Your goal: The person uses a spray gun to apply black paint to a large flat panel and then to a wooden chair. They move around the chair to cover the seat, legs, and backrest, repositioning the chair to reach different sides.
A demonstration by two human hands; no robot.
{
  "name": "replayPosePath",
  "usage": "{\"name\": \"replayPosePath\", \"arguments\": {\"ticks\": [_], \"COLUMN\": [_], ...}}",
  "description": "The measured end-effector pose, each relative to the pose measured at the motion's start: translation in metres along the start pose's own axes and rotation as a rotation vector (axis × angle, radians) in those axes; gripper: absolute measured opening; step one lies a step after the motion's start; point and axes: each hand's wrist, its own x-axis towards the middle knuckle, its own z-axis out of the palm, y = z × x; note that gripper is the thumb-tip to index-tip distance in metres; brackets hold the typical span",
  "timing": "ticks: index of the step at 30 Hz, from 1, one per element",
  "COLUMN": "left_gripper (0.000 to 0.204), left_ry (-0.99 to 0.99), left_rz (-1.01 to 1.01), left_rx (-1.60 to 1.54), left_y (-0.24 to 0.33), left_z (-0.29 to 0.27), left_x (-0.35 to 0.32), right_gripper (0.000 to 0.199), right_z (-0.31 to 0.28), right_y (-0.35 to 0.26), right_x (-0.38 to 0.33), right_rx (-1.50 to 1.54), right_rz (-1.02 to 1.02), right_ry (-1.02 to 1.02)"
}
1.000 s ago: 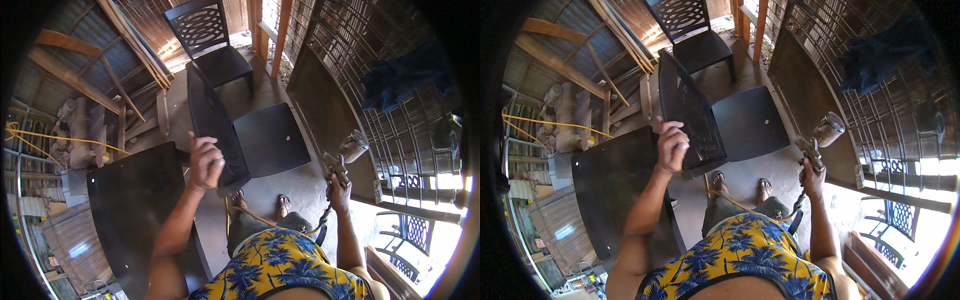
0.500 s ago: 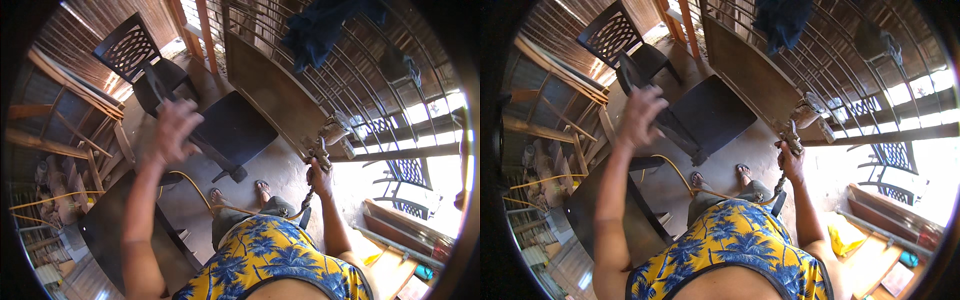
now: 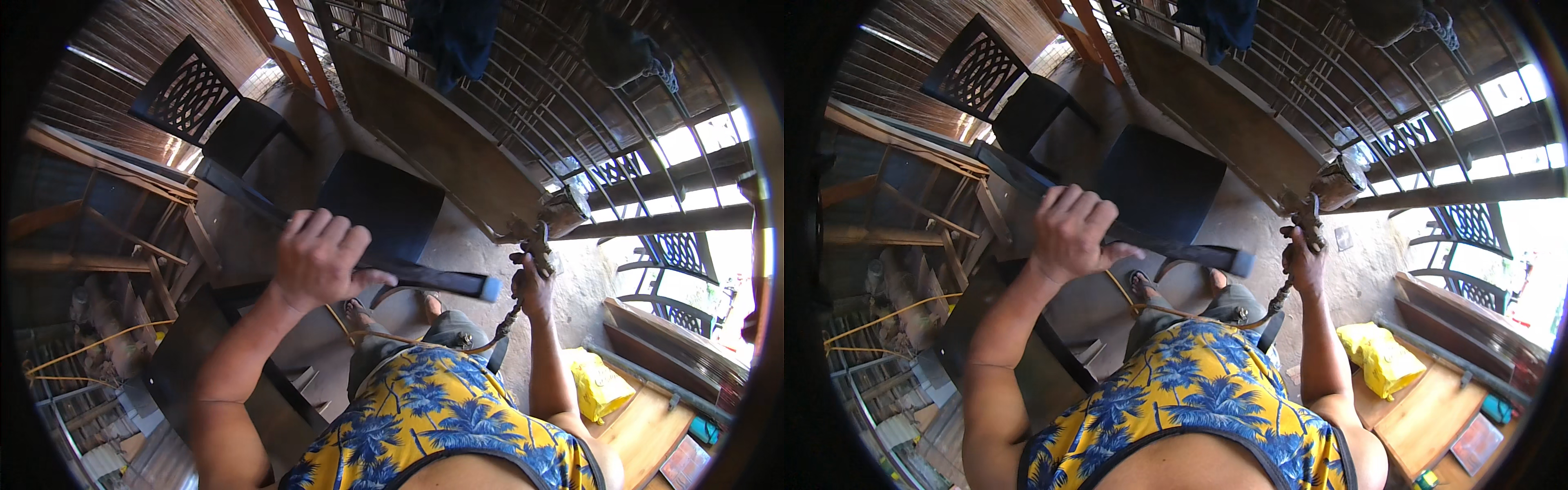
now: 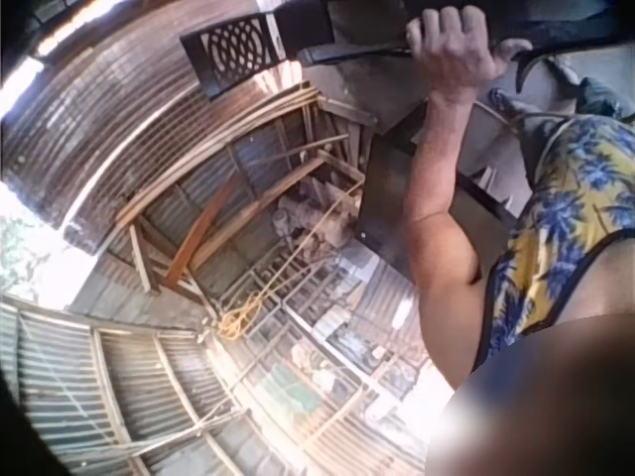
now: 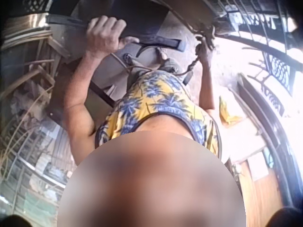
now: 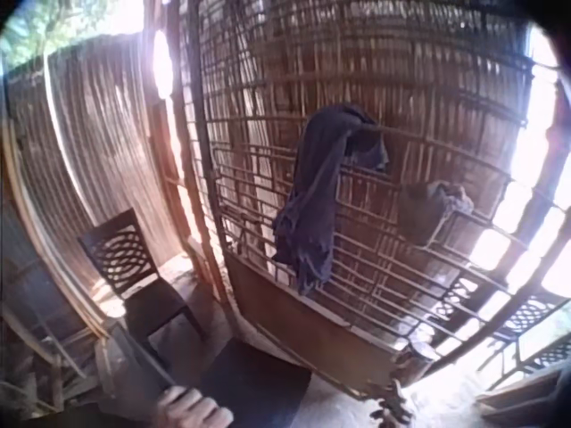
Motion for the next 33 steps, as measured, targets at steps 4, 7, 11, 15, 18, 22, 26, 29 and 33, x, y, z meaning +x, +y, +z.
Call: {"name": "replayPosePath", "arguments": {"ticks": [4,7,11,15,18,22,26,29,33], "left_gripper": [0.056,0.049,0.050,0.054,0.056,0.057,0.053,0.049,0.052], "left_ry": [-0.075,-0.065,-0.053,-0.144,-0.121,-0.022,0.032,0.058,0.050], "left_rz": [-0.054,-0.092,-0.079,-0.248,-0.137,-0.094,-0.156,-0.190,-0.327], "left_rx": [0.056,0.074,0.044,0.079,0.052,0.020,0.025,0.057,0.268], "left_y": [0.003,-0.025,-0.032,-0.059,-0.092,-0.105,-0.123,-0.129,-0.142], "left_z": [0.005,0.007,0.010,-0.010,-0.029,-0.021,-0.032,-0.042,-0.033], "left_x": [0.013,0.024,0.029,0.008,-0.018,-0.038,-0.046,-0.057,-0.064], "right_gripper": [0.035,0.038,0.039,0.037,0.036,0.037,0.032,0.032,0.036], "right_z": [0.000,0.006,0.014,0.018,0.023,0.026,0.027,0.026,0.025], "right_y": [0.001,0.003,0.002,0.000,-0.003,-0.004,-0.003,-0.004,-0.005], "right_x": [0.004,0.004,0.001,-0.005,-0.009,-0.006,-0.008,-0.007,-0.003], "right_rx": [-0.017,-0.043,-0.067,-0.077,0.004,-0.146,-0.030,-0.047,-0.105], "right_rz": [0.009,0.014,-0.004,-0.062,-0.044,0.070,-0.045,-0.004,-0.039], "right_ry": [0.005,-0.004,-0.019,-0.020,0.013,0.002,-0.059,-0.103,-0.204]}}
